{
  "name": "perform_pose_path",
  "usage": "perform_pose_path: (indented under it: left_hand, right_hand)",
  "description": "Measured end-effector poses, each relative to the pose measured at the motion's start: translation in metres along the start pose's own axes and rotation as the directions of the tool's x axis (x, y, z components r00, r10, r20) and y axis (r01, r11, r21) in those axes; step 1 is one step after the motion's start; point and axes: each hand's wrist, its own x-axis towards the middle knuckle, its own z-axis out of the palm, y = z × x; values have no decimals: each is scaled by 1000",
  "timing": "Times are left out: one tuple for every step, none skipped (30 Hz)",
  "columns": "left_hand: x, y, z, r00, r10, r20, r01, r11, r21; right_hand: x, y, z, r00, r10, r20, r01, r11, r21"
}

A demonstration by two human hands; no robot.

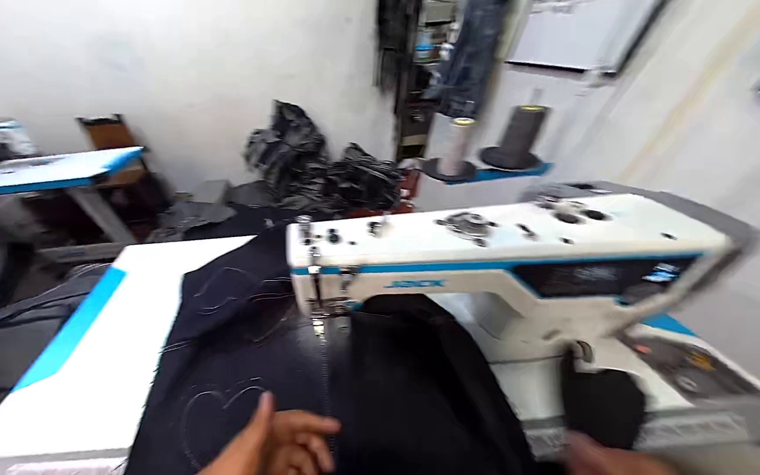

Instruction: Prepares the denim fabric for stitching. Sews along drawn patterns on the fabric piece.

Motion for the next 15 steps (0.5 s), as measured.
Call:
perform_pose_path:
  left_hand:
    - [11, -7, 4, 999, -28, 27, 29, 998, -50]
    - [21, -15, 9, 998, -49, 24, 51, 996, -68]
    - [30, -20, 12, 996, -91, -19, 89, 993, -73]
    - [36, -24, 13, 985, -146, -95, 138, 986, -94]
    - [40, -27, 9, 967, -193, -166, 182, 980, -81]
    - [41, -28, 1, 953, -215, -214, 210, 977, -44]
    - [40, -28, -9, 944, -216, -249, 225, 974, 7]
    - [40, -26, -20, 937, -207, -281, 234, 970, 67]
    - [42, -23, -31, 929, -188, -320, 241, 961, 135]
    - [47, -21, -41, 915, -173, -365, 261, 942, 208]
    - [52, -19, -49, 897, -172, -408, 302, 911, 280]
    - [57, -21, -58, 878, -165, -450, 338, 879, 338]
    - [62, -27, -66, 860, -145, -489, 353, 861, 366]
    - [64, -32, -72, 843, -121, -525, 353, 859, 370]
    - [61, -35, -76, 827, -110, -551, 349, 869, 351]
  right_hand:
    - [19, -36, 26, 986, -108, 126, 96, 990, 102]
    - [28, -67, 52, 949, -219, 227, 177, 965, 193]
    - [31, -90, 78, 901, -336, 275, 265, 927, 265]
    - [29, -104, 100, 857, -436, 276, 350, 884, 311]
    - [26, -111, 115, 826, -491, 278, 401, 857, 323]
    - [25, -112, 124, 812, -495, 309, 402, 859, 318]
    - [26, -110, 126, 804, -471, 363, 372, 874, 311]
    - [30, -105, 129, 799, -441, 409, 336, 891, 306]
    - [36, -97, 135, 801, -420, 426, 319, 902, 290]
    - [43, -91, 145, 812, -414, 411, 328, 907, 266]
    - [48, -87, 158, 829, -415, 375, 350, 908, 232]
    - [53, -85, 173, 842, -412, 348, 361, 910, 202]
    - [57, -85, 185, 849, -400, 346, 354, 916, 189]
    - [60, -87, 194, 852, -385, 356, 337, 922, 190]
    - [59, -90, 200, 854, -374, 363, 316, 925, 209]
